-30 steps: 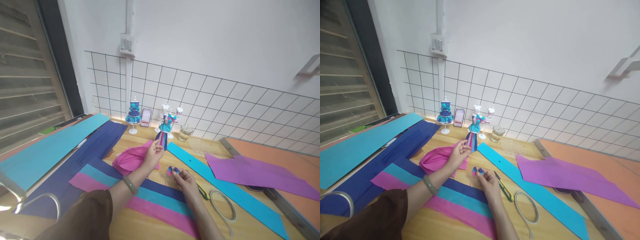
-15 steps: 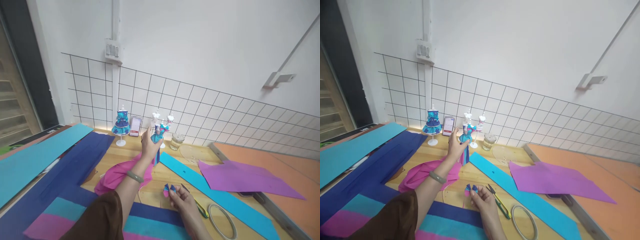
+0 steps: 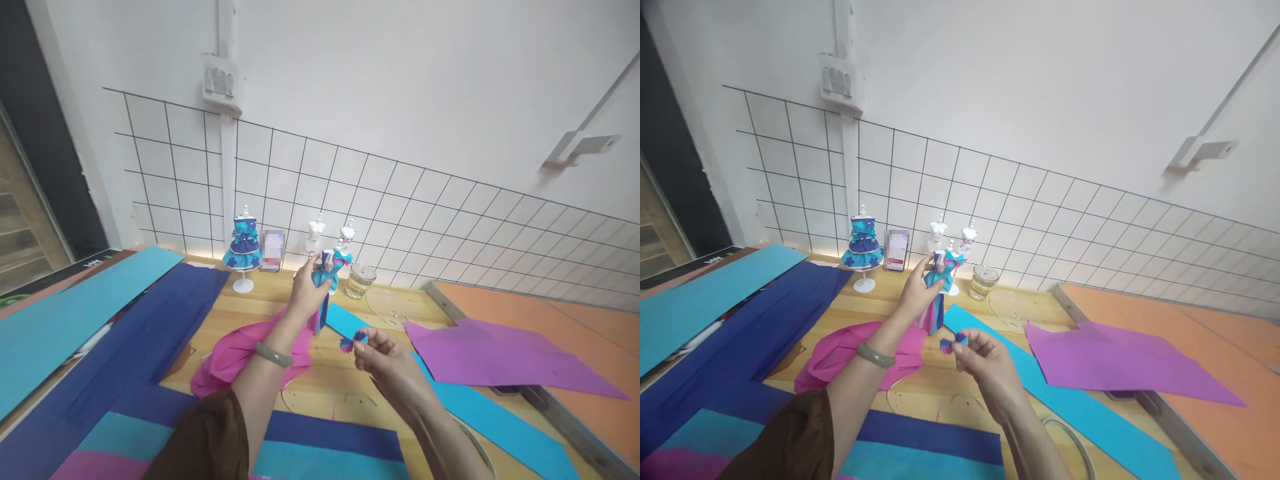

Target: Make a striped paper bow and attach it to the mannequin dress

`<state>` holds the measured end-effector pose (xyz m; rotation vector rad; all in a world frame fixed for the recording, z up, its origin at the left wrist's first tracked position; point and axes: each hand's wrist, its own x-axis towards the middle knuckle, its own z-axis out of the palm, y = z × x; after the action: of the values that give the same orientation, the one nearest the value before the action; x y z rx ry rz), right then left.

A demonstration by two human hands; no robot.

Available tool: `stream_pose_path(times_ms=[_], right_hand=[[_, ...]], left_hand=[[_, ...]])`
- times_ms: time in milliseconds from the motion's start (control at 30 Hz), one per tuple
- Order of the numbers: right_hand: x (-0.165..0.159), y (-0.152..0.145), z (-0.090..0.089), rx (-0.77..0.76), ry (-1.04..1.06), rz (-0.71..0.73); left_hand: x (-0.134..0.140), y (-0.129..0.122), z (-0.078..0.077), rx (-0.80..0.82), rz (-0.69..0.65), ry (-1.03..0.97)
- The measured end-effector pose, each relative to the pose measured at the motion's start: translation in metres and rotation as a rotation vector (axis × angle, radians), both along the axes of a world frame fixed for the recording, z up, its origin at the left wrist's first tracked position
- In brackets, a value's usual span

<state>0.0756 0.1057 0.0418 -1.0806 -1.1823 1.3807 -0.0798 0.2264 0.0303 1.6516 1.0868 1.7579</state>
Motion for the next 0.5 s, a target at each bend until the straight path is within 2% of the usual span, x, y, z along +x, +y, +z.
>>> stream_pose_path(times_ms=[167,267,500], right_hand=[[-0.014,0.029,0.007,0.046,0.108,-0.041],[-0.017,0.034,0.008,0.082,0.142,-0.006],[0.000,0.033,0.021,0.172,0.095,-0.077]], left_hand=[[-0.004,-0.003,0.005,0.024,-0.005,0.024],[-0.005,-0.004,0.008,0.025,-0.033,-0.012],[0.013,-0.016,0.017,-0.047,-0.310,-0.091]])
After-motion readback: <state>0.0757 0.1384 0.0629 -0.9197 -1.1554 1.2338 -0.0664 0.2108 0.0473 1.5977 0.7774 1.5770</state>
